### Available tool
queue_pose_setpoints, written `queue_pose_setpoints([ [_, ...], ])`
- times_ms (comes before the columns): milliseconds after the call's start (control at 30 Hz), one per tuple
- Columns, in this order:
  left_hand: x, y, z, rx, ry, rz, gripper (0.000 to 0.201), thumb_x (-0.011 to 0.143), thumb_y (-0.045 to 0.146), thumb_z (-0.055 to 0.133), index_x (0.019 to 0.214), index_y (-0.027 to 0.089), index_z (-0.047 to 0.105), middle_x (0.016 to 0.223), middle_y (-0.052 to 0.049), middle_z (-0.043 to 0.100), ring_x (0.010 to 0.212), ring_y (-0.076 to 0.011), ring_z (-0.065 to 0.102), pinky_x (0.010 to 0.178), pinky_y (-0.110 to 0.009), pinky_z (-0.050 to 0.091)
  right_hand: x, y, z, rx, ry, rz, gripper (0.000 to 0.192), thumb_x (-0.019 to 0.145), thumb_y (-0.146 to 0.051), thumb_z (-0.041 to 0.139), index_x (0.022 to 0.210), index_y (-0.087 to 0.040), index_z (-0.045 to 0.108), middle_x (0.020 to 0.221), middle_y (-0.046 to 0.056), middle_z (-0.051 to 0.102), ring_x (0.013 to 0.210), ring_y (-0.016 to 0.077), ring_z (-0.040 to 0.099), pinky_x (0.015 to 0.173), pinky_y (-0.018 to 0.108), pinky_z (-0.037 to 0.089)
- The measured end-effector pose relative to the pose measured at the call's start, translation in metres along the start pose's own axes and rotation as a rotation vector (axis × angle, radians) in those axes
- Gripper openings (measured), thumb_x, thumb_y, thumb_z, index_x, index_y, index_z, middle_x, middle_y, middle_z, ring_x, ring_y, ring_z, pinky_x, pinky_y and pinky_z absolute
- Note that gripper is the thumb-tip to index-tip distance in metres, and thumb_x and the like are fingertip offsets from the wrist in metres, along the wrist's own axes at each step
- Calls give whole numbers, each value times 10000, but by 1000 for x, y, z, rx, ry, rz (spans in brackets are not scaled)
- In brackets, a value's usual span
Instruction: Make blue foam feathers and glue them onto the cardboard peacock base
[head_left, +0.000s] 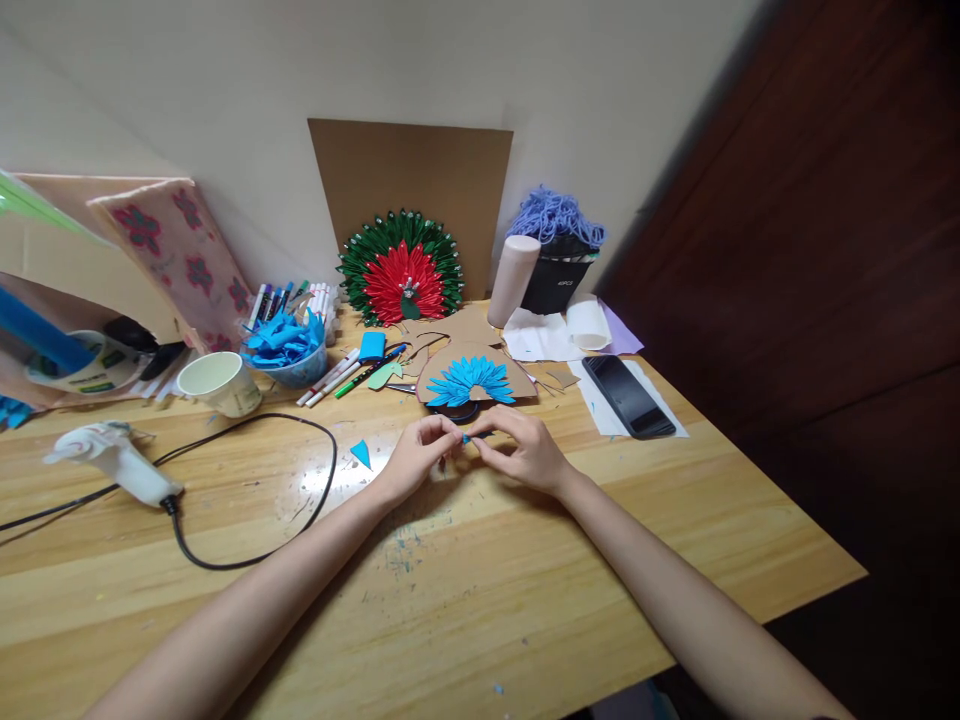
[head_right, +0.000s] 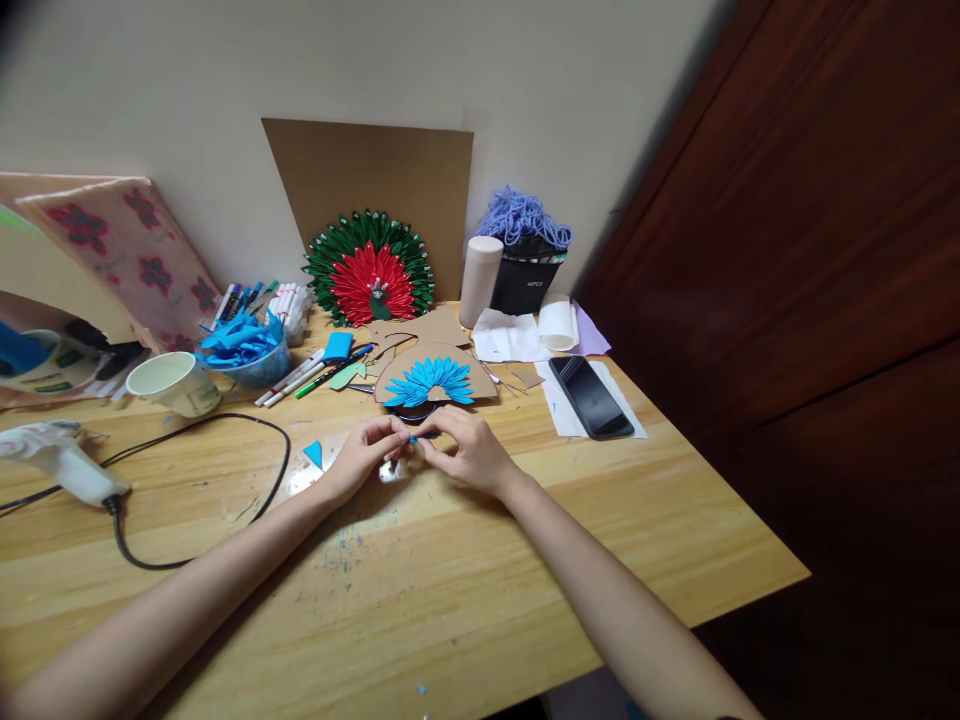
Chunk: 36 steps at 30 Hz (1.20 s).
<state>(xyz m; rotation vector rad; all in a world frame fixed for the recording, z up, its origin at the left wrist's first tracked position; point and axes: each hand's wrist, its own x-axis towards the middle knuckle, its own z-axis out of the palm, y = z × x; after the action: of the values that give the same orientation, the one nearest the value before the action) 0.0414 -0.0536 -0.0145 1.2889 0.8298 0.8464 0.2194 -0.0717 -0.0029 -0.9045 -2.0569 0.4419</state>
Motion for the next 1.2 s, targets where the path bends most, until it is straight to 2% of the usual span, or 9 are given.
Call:
queue_pose_setpoints([
  [200, 0, -7, 2, 28, 76, 15, 281, 703, 404, 624, 710, 131, 554, 571, 17, 531, 454, -65, 436, 440, -191, 339, 0, -2, 4, 150, 11, 234, 104, 784, -235, 569, 863, -178, 603, 817, 41, 631, 744, 146, 602, 662, 273, 499],
  [333, -3, -9, 4, 125, 112, 70, 270, 725, 398, 607, 737, 132, 562, 579, 10, 539, 476, -71, 457, 457, -191, 345, 0, 1, 7, 248, 24, 400, 101, 777, -264, 570, 805, -169, 588, 780, 28, 619, 698, 136, 593, 615, 250, 495],
  [567, -5, -7, 6, 278, 108, 104, 256, 763, 391, 568, 779, 136, 574, 542, 13, 545, 461, -83, 483, 446, -189, 349, 3, 4, 7, 390, -9, 553, 140, 741, -287, 601, 738, -150, 574, 720, 17, 586, 633, 118, 548, 585, 236, 447],
  [900, -4, -8, 7, 361, 114, 145, 248, 750, 379, 594, 789, 135, 613, 565, 0, 570, 478, -88, 497, 446, -188, 350, 4, 8, 3, 487, -59, 619, 192, 722, -332, 616, 728, -142, 599, 638, 0, 572, 574, 109, 515, 545, 231, 392],
  [1200, -5, -6, 6, 383, 145, 159, 261, 767, 389, 572, 761, 132, 615, 601, -14, 589, 499, -94, 501, 471, -194, 367, 3, 4, 4, 358, -59, 551, 151, 744, -295, 591, 740, -145, 579, 707, 16, 587, 606, 112, 522, 563, 231, 415],
])
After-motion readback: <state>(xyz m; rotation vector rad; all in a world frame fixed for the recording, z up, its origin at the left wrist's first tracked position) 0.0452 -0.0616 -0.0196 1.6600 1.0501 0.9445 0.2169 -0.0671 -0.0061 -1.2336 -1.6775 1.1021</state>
